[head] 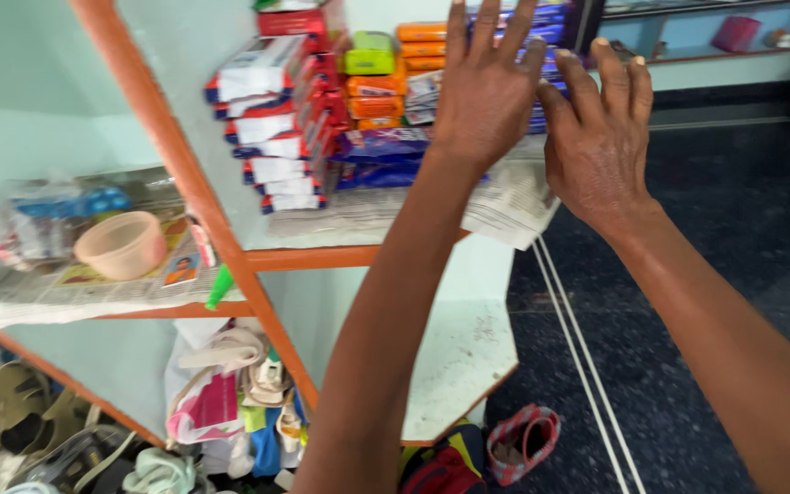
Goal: The person repeatedly picks up small foil-wrapped packets from a wooden table, walks to a nearby shelf, and places them into stacks of similar packets. The cycle repeats with the person returning to the table to collect more packets and restocking the shelf.
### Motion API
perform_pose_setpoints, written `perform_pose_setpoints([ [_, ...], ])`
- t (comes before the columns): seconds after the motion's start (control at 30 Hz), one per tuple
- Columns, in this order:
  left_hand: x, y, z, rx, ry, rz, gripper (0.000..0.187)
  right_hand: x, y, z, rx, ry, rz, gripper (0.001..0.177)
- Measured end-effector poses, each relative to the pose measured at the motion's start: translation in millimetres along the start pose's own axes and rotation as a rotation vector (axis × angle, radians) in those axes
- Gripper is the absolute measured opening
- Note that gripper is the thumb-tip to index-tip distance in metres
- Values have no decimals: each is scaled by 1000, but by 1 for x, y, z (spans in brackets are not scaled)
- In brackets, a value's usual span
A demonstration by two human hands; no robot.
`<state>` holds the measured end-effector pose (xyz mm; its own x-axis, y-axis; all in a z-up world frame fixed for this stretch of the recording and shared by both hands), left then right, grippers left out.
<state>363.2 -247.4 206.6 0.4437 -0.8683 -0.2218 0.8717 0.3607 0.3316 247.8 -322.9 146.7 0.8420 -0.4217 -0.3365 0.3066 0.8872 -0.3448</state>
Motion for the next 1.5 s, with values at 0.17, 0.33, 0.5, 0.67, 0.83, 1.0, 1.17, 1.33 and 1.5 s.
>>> perform_pose_setpoints([
  [0.17,-17,-35,11,71,-34,-71,27,-64,-24,-24,-51,9,-96,28],
  [0.33,-31,-121,27,157,-85,-142,32,-143,-50,-60,-32,44,-111,29],
  [0.5,-43,-235,39,189,-143,-242,26,-214,-84,-112,5,79,-198,23],
  [0.67,-63,-336,44,203,-84,-387,19,-293,-113,-180,29,193,-329,21],
  [0.83,-97,-447,45,234,-83,-528,24,-384,-132,-249,106,315,-419,25],
  [1.0,-139,-559,47,311,-44,-630,24,-475,-143,-313,221,392,-467,33],
  [1.17,-178,-667,57,410,-20,-760,24,-565,-158,-373,337,461,-581,37],
  [1.33,-219,-773,74,486,-77,-919,27,-653,-177,-429,464,511,-746,38],
  [1.5,-255,-877,94,543,-146,-1112,23,-734,-196,-477,552,558,-894,35],
])
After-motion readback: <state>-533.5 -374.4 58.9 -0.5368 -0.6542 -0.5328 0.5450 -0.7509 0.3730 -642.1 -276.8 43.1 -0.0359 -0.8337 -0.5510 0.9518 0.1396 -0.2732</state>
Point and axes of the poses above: each hand's wrist, its own z-axis towards the middle knuckle, its own x-axis out of the palm, y = z × x, the point moved 5 cm from there along z, towards the middle knuckle, and after that the axes turned 10 degrees about z, right-handed, at the moved point
